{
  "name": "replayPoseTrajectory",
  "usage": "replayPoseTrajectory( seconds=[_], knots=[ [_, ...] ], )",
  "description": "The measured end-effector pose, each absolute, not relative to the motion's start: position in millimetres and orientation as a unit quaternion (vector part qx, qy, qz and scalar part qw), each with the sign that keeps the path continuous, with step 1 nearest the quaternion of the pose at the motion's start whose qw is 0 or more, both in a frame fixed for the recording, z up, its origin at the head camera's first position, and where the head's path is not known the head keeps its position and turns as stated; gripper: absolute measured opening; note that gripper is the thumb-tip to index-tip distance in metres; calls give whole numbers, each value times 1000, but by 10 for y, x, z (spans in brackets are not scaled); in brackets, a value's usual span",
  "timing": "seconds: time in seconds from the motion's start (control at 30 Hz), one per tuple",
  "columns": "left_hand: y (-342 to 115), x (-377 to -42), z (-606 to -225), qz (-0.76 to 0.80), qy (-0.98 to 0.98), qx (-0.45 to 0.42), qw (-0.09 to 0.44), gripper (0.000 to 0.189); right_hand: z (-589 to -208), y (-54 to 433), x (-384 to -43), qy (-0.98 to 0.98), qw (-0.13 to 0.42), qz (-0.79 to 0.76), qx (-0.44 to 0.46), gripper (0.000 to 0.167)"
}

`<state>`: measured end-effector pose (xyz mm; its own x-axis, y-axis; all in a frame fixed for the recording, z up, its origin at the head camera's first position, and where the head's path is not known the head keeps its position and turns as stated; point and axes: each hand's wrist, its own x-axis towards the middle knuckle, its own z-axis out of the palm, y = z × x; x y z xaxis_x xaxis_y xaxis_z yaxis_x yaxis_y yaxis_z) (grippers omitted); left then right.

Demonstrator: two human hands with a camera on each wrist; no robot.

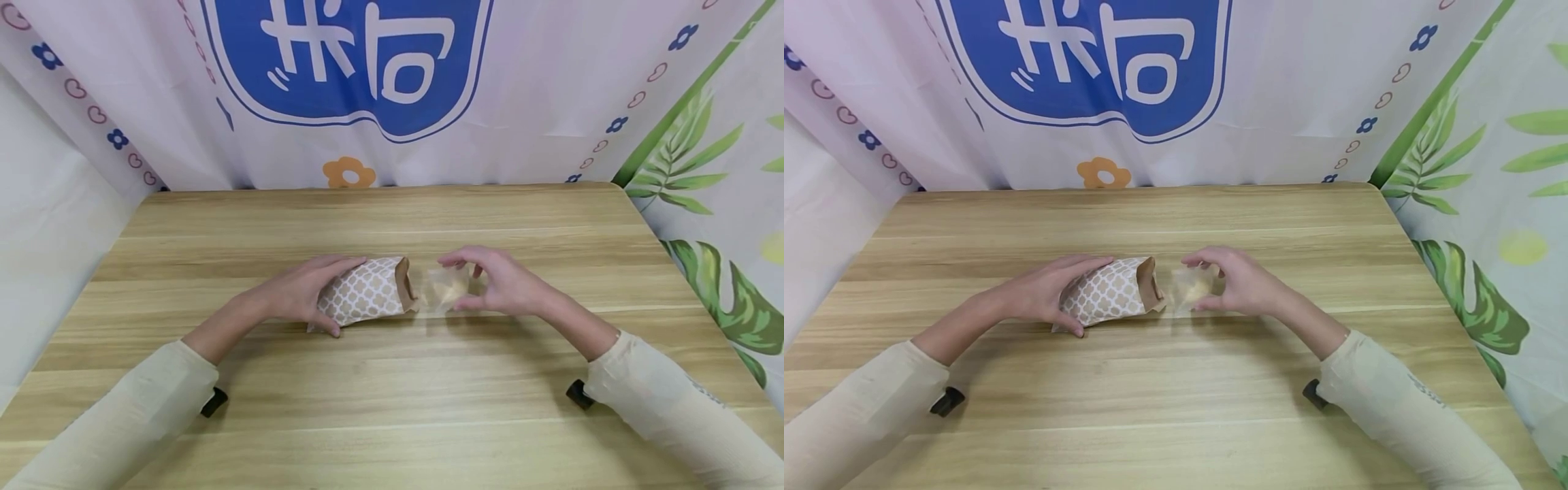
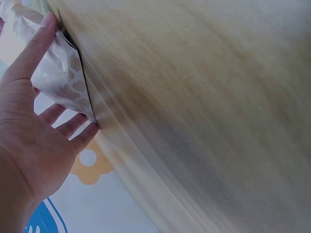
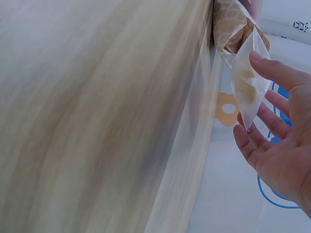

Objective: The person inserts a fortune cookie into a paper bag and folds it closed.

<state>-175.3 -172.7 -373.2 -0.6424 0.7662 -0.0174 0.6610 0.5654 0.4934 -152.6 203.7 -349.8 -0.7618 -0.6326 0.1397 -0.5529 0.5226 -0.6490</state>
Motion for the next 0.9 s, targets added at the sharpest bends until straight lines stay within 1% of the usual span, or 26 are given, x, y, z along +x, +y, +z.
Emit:
replayPoseTrajectory(
  seconds=[0.57, 0.9],
  knots=[
    [-1730, -1745, -3743, 249, 875, 400, 115, 123, -3414, 1827, -1515, 866, 25, -340, -365, 65],
    [-1728, -1743, -3730, 258, 873, 396, 120, 123, -3441, 1746, -1533, 871, 22, -339, -356, 62]
  ],
)
